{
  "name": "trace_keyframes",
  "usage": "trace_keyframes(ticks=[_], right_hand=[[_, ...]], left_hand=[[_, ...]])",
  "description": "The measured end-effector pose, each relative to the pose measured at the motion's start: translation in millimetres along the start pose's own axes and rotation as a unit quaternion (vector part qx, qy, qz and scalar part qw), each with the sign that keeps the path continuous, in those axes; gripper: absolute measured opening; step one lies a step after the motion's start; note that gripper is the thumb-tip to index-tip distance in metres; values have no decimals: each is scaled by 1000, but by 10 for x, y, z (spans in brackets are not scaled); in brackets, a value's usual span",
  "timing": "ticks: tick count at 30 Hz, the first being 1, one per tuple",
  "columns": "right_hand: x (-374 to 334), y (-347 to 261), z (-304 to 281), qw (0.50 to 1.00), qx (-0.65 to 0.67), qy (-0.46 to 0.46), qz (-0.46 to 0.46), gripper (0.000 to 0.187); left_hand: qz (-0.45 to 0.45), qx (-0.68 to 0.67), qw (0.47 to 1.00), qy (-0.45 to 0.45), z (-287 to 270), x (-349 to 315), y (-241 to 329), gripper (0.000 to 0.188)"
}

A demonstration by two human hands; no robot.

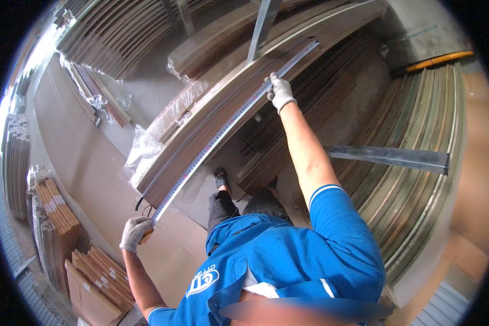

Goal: The person reviews a clipboard, then uses a tape measure to measure the length of several wooden planks in a warehouse. The person picks up planks, measures them, and places them back on the stack.

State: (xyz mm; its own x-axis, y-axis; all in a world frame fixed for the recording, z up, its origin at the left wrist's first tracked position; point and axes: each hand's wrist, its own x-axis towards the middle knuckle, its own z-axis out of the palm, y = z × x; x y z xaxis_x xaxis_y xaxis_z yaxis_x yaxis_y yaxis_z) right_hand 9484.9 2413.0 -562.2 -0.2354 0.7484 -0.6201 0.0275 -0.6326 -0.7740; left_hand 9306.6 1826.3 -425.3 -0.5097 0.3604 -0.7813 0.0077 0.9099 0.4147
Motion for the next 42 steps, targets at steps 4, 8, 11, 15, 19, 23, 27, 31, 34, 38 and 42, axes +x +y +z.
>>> trace_keyframes(ticks=[4,8,11,15,19,23,27,31,34,38,42], right_hand=[[137,-49,64,999,-28,-4,20,37],[264,-68,136,1000,-20,5,20,36],[327,-101,159,999,6,27,17,34],[348,-117,162,998,-7,50,36,33],[348,-54,144,998,12,35,45,34],[435,35,68,1000,-20,-1,23,34],[549,57,-40,996,20,-71,48,31],[704,-1,-127,997,-47,-38,52,37],[822,-57,-212,996,-53,-37,55,35],[958,-144,-337,994,-89,-23,51,31],[1041,-254,-397,989,-121,-35,72,32]], left_hand=[[40,73,996,20,-107,64,485,34],[71,146,986,33,-150,118,873,35],[88,175,980,45,-170,211,1054,37],[86,162,983,27,-191,264,1167,37],[78,125,989,14,-199,230,1187,36],[116,148,982,2,-261,316,1023,34],[-10,139,990,-14,-409,410,548,29],[-43,94,995,2,-552,401,-97,32],[-65,41,997,-8,-572,408,-392,31],[-29,12,999,-28,-461,496,-454,30],[-36,-1,999,-22,-385,565,-375,30]])
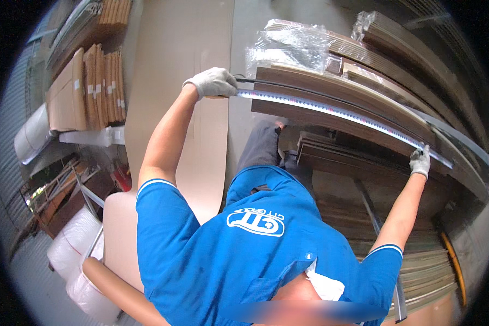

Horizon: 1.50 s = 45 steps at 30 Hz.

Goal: The person reviews a clipboard, then uses a tape measure to measure the length of several wooden planks in a warehouse. The person picks up planks, measures them, and places them back on the stack.

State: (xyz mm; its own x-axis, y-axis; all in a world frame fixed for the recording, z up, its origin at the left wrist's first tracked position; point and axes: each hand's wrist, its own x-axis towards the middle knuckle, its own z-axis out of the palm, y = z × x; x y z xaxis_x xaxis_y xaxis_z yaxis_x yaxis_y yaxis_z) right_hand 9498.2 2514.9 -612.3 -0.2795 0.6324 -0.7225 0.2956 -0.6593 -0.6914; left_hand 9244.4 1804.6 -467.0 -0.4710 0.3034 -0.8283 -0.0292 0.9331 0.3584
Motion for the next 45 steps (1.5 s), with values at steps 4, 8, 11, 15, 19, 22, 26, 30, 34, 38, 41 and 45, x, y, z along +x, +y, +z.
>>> trace_keyframes(ticks=[4,8,11,15,19,22,26,30,34,38,41,45], right_hand=[[25,-95,-35,996,-89,29,6,32],[35,-145,-81,989,-127,73,-6,31],[27,-170,-82,988,-140,71,-13,30],[-34,-202,-28,986,-136,94,-4,30],[-112,-227,0,987,-134,92,-4,33],[-141,-239,13,989,-128,75,-2,34],[-154,-235,-12,990,-122,74,-2,34],[-137,-245,-29,990,-124,61,-1,33],[-130,-273,-16,990,-120,67,-12,31],[-274,-259,36,989,-150,-1,15,39],[-434,-159,203,982,-178,56,-4,51],[-688,-89,416,983,-174,62,-14,38]], left_hand=[[12,31,999,19,9,-11,46,31],[0,55,998,20,12,-51,77,31],[3,66,998,22,15,-72,110,32],[5,56,998,12,3,-84,160,32],[13,75,997,18,7,-108,197,33],[11,75,997,19,-1,-116,210,32],[13,65,998,19,6,-122,217,32],[29,79,996,37,34,-114,202,32],[24,75,996,42,55,-78,178,32],[12,139,988,62,80,-77,191,33],[73,106,985,113,93,-82,172,47],[59,160,975,146,73,-147,185,47]])
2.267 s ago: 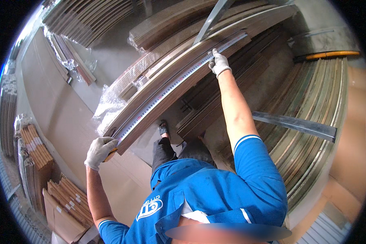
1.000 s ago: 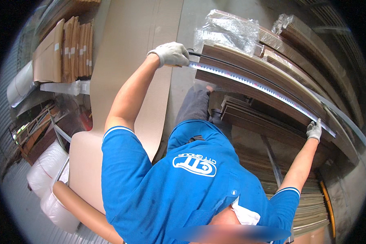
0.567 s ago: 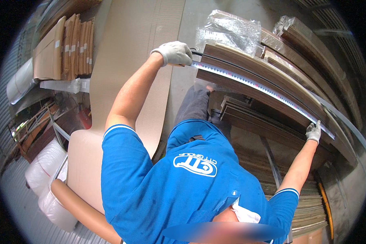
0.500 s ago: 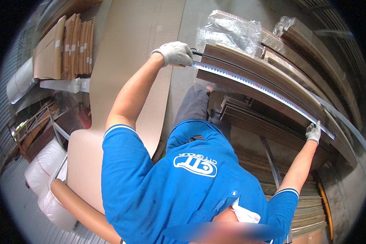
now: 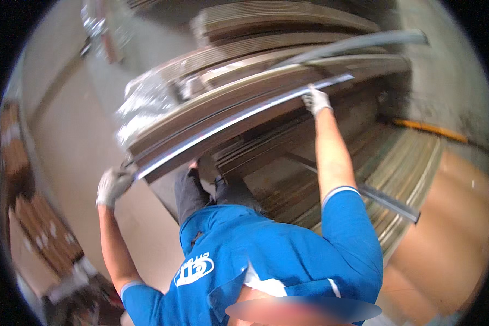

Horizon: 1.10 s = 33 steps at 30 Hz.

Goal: The person reviews a clipboard, then uses a tape measure to measure the length of several wooden planks in a warehouse. The person picks up planks, measures them, and places them back on the stack.

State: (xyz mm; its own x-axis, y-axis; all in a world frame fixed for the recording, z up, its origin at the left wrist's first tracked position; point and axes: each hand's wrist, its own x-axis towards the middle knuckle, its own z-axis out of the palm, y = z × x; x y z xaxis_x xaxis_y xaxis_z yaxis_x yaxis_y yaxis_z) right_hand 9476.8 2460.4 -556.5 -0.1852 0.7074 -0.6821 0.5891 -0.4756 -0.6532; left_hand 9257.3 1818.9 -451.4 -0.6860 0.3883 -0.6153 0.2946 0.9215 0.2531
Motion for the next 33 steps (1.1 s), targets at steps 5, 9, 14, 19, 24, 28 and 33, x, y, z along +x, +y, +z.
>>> trace_keyframes(ticks=[5,9,14,19,24,28,33], right_hand=[[-216,-76,60,1000,-2,6,-4,43],[-270,-132,48,995,-78,37,-41,39],[-421,-215,-11,988,-119,75,-59,39],[-516,-302,-95,896,-362,227,-122,71],[-350,-317,-173,835,-483,178,-195,84],[-24,-336,-304,840,-486,171,-170,82],[448,-430,-608,828,-486,228,-162,77]], left_hand=[[16,-80,996,-42,-58,-39,-50,24],[-33,-113,991,-58,-45,-19,-41,22],[-14,-103,994,-39,-19,-11,-62,24],[-29,-120,991,-52,16,31,-138,24],[-26,-109,992,-52,-15,15,-97,24],[-10,-113,993,-44,-64,-11,-7,24],[-31,-107,992,-53,-48,14,-31,21]])
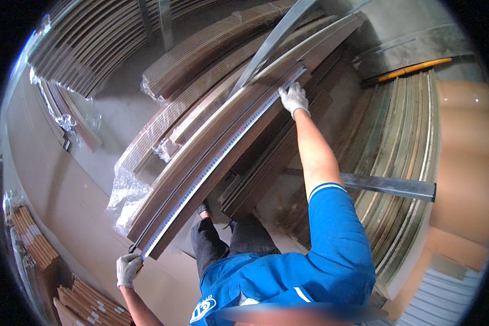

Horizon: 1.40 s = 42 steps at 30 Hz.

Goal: The person reviews a clipboard, then uses a tape measure to measure the length of several wooden planks in a warehouse. The person picks up planks, measures them, and places them back on the stack.

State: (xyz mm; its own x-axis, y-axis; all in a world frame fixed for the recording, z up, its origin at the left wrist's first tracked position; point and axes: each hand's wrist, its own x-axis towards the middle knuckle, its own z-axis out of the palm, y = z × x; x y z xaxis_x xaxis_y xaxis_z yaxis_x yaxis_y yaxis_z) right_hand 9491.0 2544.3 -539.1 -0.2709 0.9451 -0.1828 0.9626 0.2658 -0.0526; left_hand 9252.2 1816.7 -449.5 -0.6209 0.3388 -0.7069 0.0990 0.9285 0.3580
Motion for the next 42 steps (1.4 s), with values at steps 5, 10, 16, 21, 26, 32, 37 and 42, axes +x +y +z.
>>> trace_keyframes(ticks=[5,10,16,21,26,32,37,42], right_hand=[[489,249,-60,1000,-17,-12,20,75],[815,427,-132,1000,14,-6,21,72],[1052,514,-216,1000,0,-24,-18,71],[1382,685,-66,999,-24,-8,-18,68],[1867,925,395,993,-11,48,-107,58],[2198,1180,483,995,-8,-21,-95,67],[1764,1049,386,985,-68,-10,-156,64],[1014,634,216,976,-104,-35,-189,68]], left_hand=[[-19,13,1000,2,39,35,-137,20],[-48,-38,998,-3,55,32,-170,20],[-30,-52,998,-14,8,-25,-63,19],[-8,-25,1000,-17,2,35,-5,17],[244,265,932,34,-20,75,-40,15],[-46,40,998,-35,-163,-49,48,25],[-62,41,996,-52,-199,-92,109,24],[-83,41,995,-39,-174,-218,211,26]])
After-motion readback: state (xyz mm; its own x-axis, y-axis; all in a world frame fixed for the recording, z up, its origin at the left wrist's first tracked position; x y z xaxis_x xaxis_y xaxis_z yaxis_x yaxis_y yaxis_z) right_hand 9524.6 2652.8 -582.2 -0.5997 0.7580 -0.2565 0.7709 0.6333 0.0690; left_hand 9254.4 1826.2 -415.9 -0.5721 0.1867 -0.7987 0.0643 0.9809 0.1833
